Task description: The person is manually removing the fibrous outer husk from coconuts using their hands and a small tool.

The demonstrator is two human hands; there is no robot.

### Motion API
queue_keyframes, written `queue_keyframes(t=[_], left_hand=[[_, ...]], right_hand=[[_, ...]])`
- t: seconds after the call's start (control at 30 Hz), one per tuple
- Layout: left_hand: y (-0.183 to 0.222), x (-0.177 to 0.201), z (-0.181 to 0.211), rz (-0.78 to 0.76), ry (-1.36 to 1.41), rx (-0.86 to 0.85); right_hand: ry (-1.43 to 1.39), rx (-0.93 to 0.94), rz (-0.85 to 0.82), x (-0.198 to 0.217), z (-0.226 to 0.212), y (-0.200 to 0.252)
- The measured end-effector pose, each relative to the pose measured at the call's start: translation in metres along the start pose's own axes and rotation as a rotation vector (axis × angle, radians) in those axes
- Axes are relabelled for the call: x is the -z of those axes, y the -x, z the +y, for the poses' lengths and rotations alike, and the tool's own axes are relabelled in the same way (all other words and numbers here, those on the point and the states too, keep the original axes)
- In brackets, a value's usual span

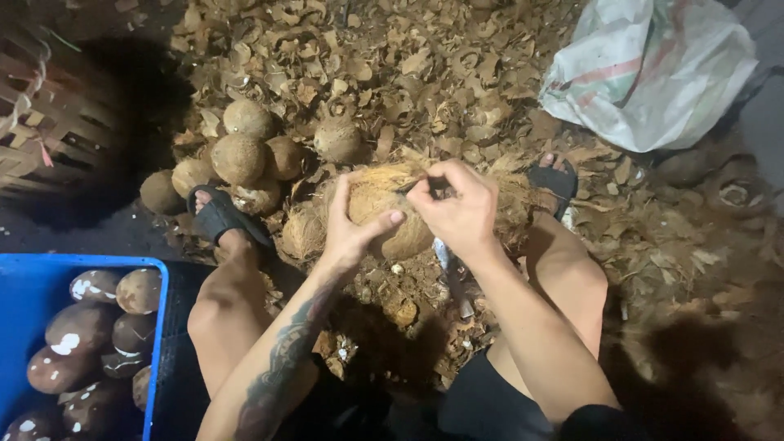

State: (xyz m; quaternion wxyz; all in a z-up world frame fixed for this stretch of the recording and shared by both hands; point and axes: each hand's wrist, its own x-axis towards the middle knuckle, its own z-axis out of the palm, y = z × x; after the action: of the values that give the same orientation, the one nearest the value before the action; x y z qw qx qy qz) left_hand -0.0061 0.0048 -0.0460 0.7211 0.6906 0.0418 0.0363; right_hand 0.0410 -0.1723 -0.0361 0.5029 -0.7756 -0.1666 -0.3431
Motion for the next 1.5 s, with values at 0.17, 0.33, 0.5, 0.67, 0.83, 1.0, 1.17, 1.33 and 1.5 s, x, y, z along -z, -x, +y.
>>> queue_keyframes(t=[0.17, 0.33, 0.5, 0.67, 0.83, 1.0, 1.17, 1.33, 1.5], left_hand=[[0.006, -0.012, 0.004, 0.029, 0.115, 0.035], [0.001, -0.019, 0.008, 0.073, 0.287, -0.033], [-0.003, -0.007, 0.024, -0.099, 0.287, -0.068], [-0.013, 0.008, -0.010, -0.235, 0.226, -0.063], [-0.015, 0.002, 0.011, -0.182, 0.120, -0.104], [-0.013, -0.007, 0.017, -0.140, 0.015, -0.283], [-0.008, -0.016, 0.025, -0.146, -0.019, -0.420], [-0.018, -0.012, 0.005, -0.106, 0.022, -0.450], [-0.024, 0.004, 0.003, -0.236, 0.078, -0.441]], right_hand=[[-0.169, -0.298, -0.044, 0.016, -0.011, -0.027], [-0.403, -0.491, -0.251, 0.038, -0.043, -0.057], [-0.275, 0.041, -0.369, 0.032, -0.028, -0.046], [-0.242, 0.215, -0.277, 0.012, -0.030, -0.013], [-0.312, 0.073, -0.183, 0.010, -0.033, -0.009], [-0.420, -0.202, -0.170, 0.021, -0.035, -0.023], [-0.627, -0.771, -0.033, 0.031, -0.035, -0.040], [-0.830, -0.545, -0.123, 0.027, -0.038, -0.049], [-0.482, -0.086, -0.577, 0.039, -0.033, -0.042]])
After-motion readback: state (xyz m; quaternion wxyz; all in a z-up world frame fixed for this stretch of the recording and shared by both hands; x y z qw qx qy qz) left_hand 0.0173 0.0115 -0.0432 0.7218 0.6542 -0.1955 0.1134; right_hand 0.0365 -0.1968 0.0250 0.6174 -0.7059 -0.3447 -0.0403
